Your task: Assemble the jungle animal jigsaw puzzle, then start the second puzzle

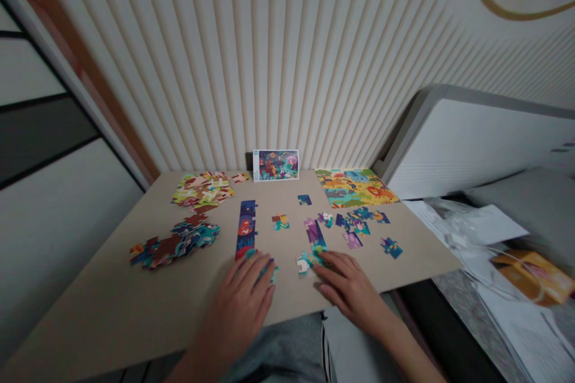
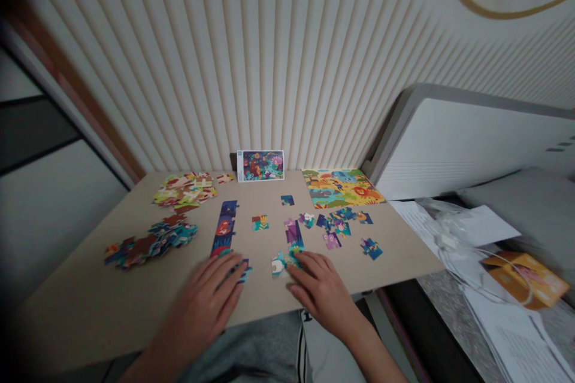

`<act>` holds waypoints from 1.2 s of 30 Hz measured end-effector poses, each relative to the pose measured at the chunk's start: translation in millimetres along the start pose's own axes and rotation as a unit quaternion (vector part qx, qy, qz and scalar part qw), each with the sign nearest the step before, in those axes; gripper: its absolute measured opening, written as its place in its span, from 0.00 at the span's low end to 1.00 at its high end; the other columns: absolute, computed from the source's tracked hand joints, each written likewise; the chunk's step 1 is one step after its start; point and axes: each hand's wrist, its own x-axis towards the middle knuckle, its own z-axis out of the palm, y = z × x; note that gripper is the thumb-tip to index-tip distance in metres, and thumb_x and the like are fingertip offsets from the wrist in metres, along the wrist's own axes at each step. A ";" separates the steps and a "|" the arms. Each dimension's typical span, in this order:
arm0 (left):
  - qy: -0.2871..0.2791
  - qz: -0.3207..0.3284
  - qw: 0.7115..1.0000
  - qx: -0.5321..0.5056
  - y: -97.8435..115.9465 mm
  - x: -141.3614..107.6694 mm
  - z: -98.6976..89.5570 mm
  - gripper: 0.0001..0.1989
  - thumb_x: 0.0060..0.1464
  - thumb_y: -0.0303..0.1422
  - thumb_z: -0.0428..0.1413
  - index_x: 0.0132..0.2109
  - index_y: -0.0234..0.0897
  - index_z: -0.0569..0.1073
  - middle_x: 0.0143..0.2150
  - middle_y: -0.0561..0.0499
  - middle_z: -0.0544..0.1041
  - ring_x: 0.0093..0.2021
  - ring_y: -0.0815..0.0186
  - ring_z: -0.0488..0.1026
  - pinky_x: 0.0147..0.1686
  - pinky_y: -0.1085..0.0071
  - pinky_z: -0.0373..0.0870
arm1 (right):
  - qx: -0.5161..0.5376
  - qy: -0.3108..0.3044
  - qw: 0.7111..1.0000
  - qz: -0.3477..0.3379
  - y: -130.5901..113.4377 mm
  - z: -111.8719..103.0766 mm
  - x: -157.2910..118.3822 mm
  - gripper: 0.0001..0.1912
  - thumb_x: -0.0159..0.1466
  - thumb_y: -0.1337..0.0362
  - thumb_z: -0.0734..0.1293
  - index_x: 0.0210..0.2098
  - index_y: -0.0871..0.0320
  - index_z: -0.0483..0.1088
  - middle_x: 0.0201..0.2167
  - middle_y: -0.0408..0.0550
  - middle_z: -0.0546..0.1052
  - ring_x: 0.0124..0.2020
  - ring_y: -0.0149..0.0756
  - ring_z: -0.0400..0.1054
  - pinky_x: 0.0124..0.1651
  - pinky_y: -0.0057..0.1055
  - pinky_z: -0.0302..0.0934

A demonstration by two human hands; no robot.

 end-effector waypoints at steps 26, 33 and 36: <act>-0.054 -0.061 0.997 0.006 -63.7 -42.1 7.4 0.23 0.69 0.39 0.52 0.68 0.47 0.69 0.69 0.46 0.69 0.67 0.53 0.68 0.64 0.50 0.67 | 0.032 -0.119 0.992 0.015 147.8 -16.3 104.6 0.29 0.67 0.66 0.66 0.67 0.50 0.68 0.67 0.52 0.71 0.68 0.51 0.62 0.70 0.54 0.53; -0.065 -0.073 0.995 0.000 -60.8 -41.5 4.9 0.24 0.69 0.38 0.53 0.69 0.46 0.68 0.70 0.45 0.68 0.69 0.53 0.66 0.66 0.50 0.66 | 0.089 -0.092 0.990 0.062 155.1 -23.0 119.8 0.29 0.58 0.59 0.75 0.59 0.55 0.76 0.53 0.55 0.78 0.53 0.49 0.72 0.59 0.42 0.64; -0.061 -0.073 0.996 -0.004 -59.9 -41.6 4.6 0.24 0.69 0.39 0.53 0.69 0.47 0.68 0.70 0.46 0.68 0.69 0.53 0.66 0.66 0.50 0.66 | 0.127 -0.038 0.984 0.117 151.1 -31.0 123.0 0.16 0.60 0.52 0.73 0.40 0.57 0.81 0.35 0.49 0.79 0.37 0.42 0.72 0.46 0.38 0.66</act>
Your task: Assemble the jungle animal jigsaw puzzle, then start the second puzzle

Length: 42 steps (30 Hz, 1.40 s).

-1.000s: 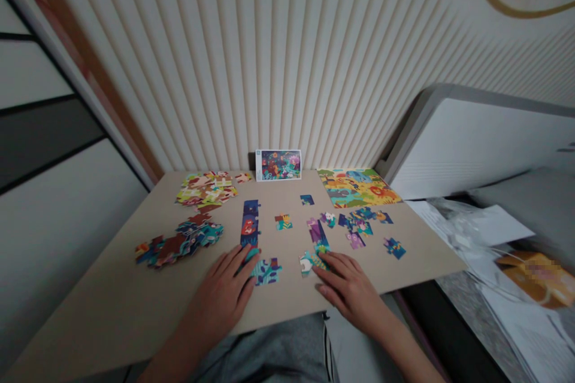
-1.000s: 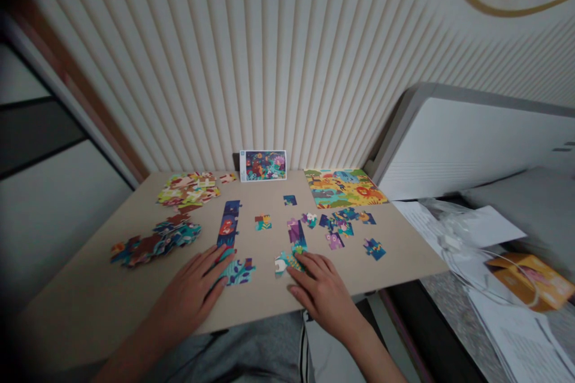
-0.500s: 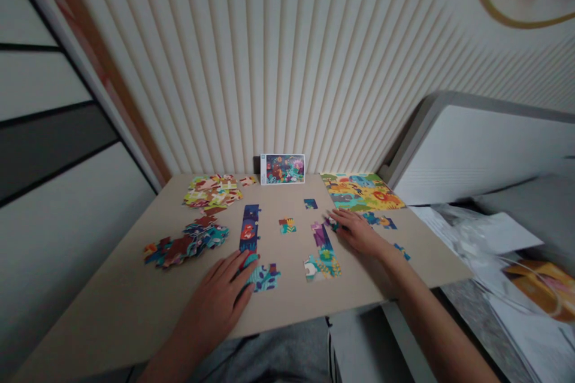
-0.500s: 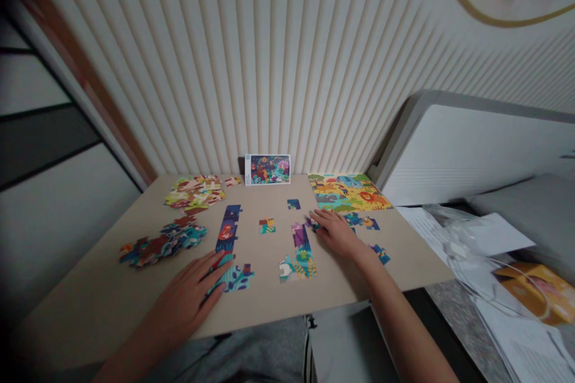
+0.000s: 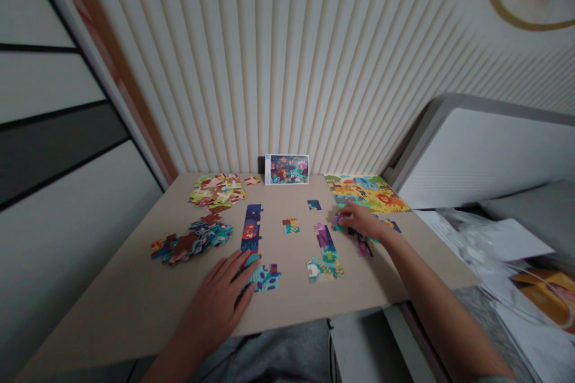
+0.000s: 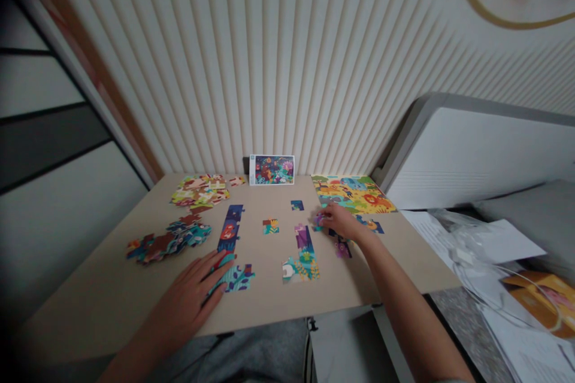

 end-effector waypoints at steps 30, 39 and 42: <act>0.050 0.001 0.993 -0.105 68.9 31.4 -7.2 0.23 0.68 0.31 0.54 0.67 0.34 0.65 0.60 0.41 0.75 0.61 0.55 0.71 0.63 0.55 0.69 | 0.361 -0.055 0.928 0.071 -122.1 83.1 -69.7 0.24 0.67 0.47 0.70 0.53 0.57 0.78 0.39 0.48 0.83 0.36 0.36 0.73 0.39 0.31 0.66; 0.021 -0.012 0.987 -0.158 82.3 39.2 -7.1 0.25 0.68 0.35 0.57 0.68 0.39 0.64 0.56 0.44 0.78 0.56 0.56 0.74 0.57 0.57 0.73 | 0.342 -0.107 0.934 -0.002 -147.5 71.4 -72.4 0.20 0.70 0.48 0.67 0.54 0.51 0.80 0.46 0.47 0.83 0.47 0.43 0.75 0.54 0.40 0.68; 0.015 -0.016 0.986 -0.165 85.7 39.0 -7.7 0.26 0.67 0.35 0.59 0.68 0.41 0.64 0.55 0.46 0.78 0.55 0.57 0.74 0.55 0.57 0.74 | 0.323 -0.100 0.941 0.013 -146.1 74.2 -73.0 0.23 0.69 0.49 0.68 0.59 0.53 0.76 0.38 0.46 0.81 0.38 0.37 0.72 0.42 0.32 0.68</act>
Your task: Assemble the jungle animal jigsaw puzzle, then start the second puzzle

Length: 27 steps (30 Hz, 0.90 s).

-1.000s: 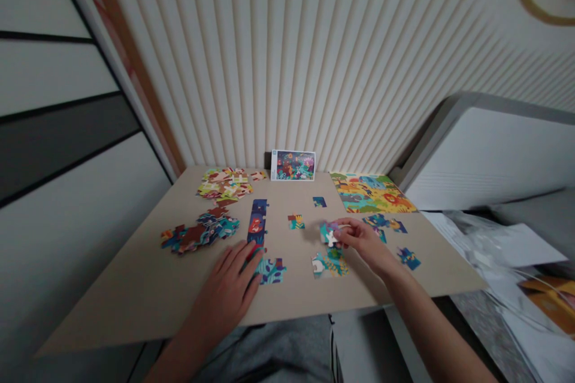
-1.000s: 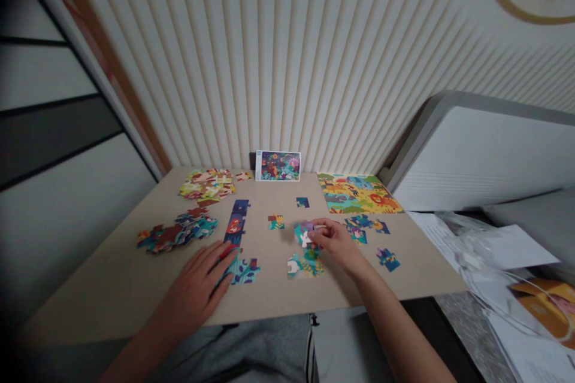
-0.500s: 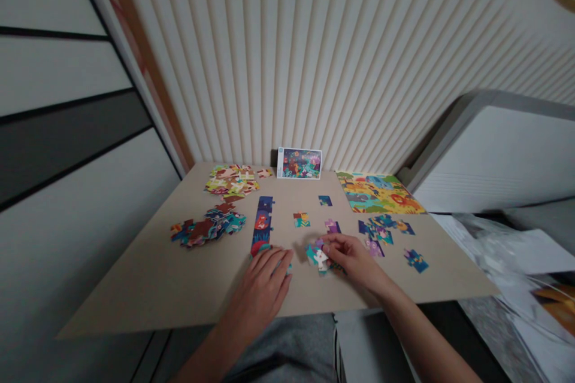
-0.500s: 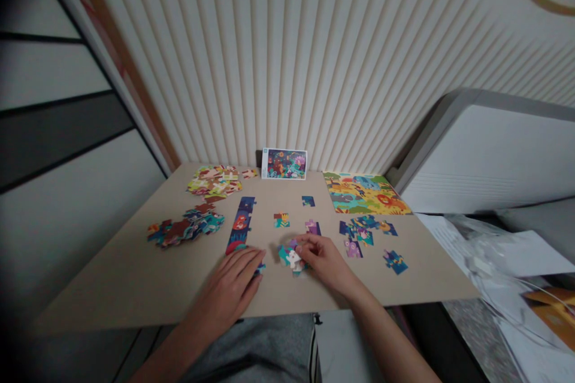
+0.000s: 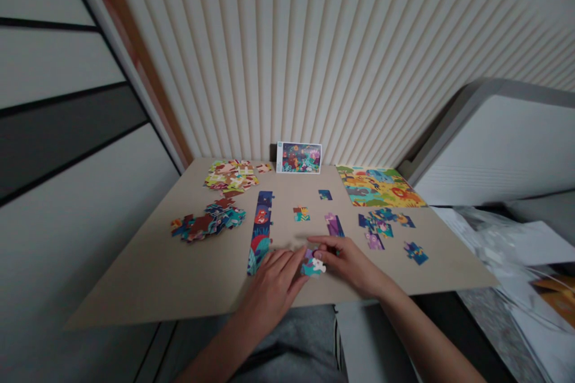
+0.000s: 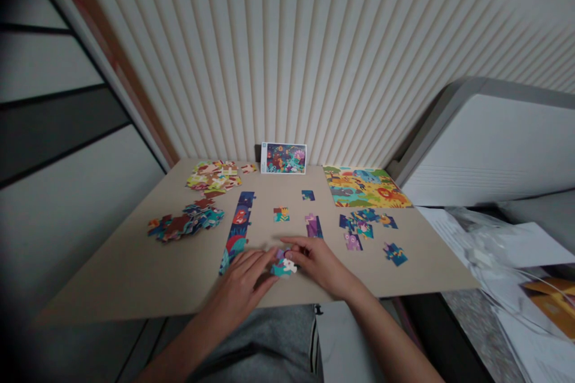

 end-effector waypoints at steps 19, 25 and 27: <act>-0.031 -0.058 0.996 0.067 -3.2 7.5 -2.5 0.21 0.61 0.41 0.64 0.57 0.40 0.71 0.54 0.45 0.73 0.56 0.52 0.69 0.57 0.53 0.68 | -0.217 0.251 0.942 -0.045 54.8 -24.2 -25.3 0.14 0.73 0.57 0.63 0.49 0.53 0.79 0.46 0.52 0.82 0.48 0.44 0.76 0.52 0.41 0.68; -0.057 -0.042 0.996 0.059 -1.3 19.6 -2.0 0.20 0.61 0.41 0.65 0.56 0.40 0.73 0.54 0.46 0.73 0.56 0.52 0.69 0.57 0.54 0.67 | -0.233 0.258 0.935 -0.071 63.4 -21.1 -32.2 0.13 0.73 0.58 0.63 0.48 0.54 0.79 0.44 0.52 0.82 0.45 0.44 0.75 0.50 0.42 0.68; -0.064 -0.040 0.995 0.058 -3.1 22.7 -1.2 0.20 0.60 0.41 0.65 0.56 0.41 0.73 0.54 0.46 0.73 0.57 0.52 0.68 0.57 0.54 0.67 | -0.245 0.241 0.935 -0.081 60.1 -19.1 -31.1 0.13 0.73 0.59 0.62 0.48 0.53 0.78 0.44 0.52 0.82 0.46 0.44 0.74 0.50 0.42 0.67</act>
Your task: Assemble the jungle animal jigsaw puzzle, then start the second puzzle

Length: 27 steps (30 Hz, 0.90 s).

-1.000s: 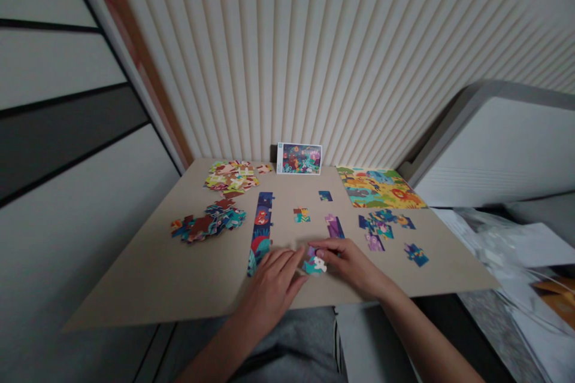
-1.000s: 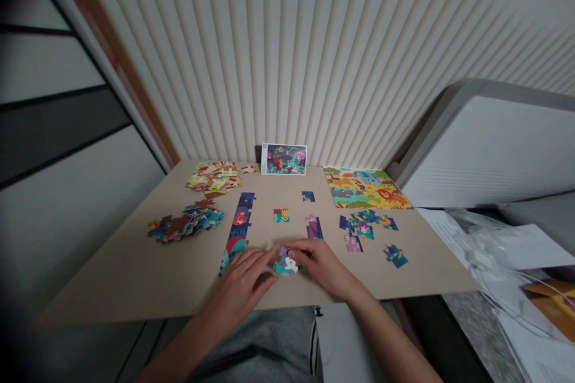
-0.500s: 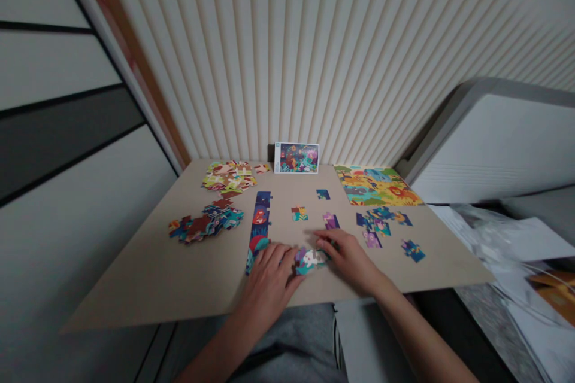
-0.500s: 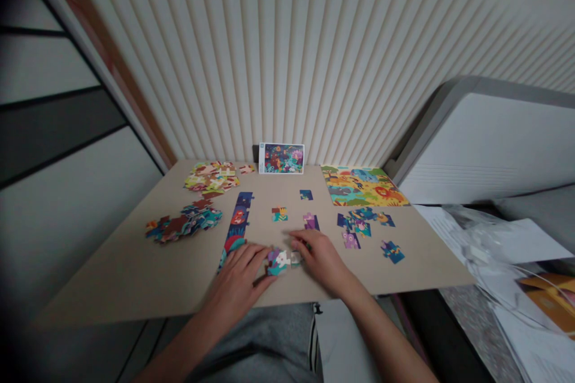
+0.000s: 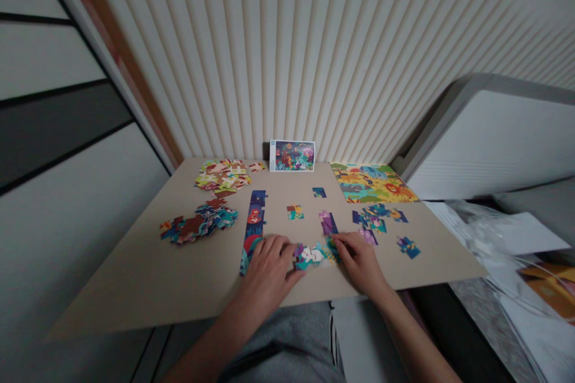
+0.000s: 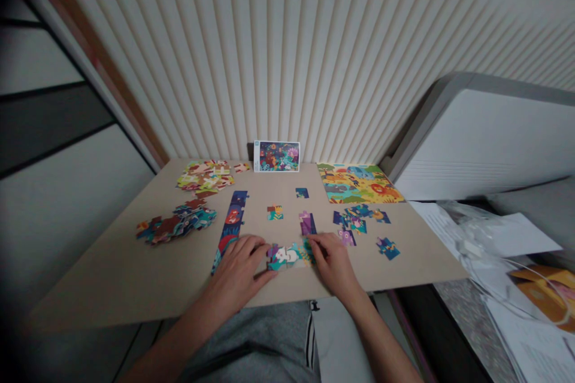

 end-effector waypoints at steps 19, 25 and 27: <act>-0.013 0.089 0.993 0.080 28.3 -28.5 24.2 0.25 0.69 0.44 0.55 0.67 0.38 0.68 0.68 0.44 0.70 0.67 0.52 0.66 0.68 0.52 0.59 | -0.078 -0.042 0.989 -0.121 -17.5 -5.3 -3.3 0.12 0.72 0.63 0.65 0.51 0.52 0.79 0.48 0.53 0.80 0.50 0.45 0.73 0.54 0.46 0.68; 0.001 0.102 0.989 0.103 32.4 -30.5 31.3 0.28 0.69 0.47 0.52 0.68 0.36 0.68 0.69 0.42 0.69 0.68 0.50 0.66 0.67 0.53 0.59 | -0.141 -0.099 0.976 -0.136 -21.3 -11.8 -15.1 0.15 0.71 0.64 0.66 0.56 0.49 0.77 0.57 0.52 0.77 0.59 0.48 0.70 0.60 0.51 0.65; 0.003 0.104 0.989 0.101 33.9 -31.2 33.1 0.29 0.69 0.49 0.51 0.69 0.37 0.67 0.70 0.42 0.69 0.68 0.51 0.66 0.67 0.53 0.59 | -0.144 -0.100 0.976 -0.131 -19.7 -12.4 -17.8 0.16 0.72 0.64 0.65 0.57 0.48 0.76 0.58 0.52 0.77 0.60 0.49 0.69 0.61 0.52 0.65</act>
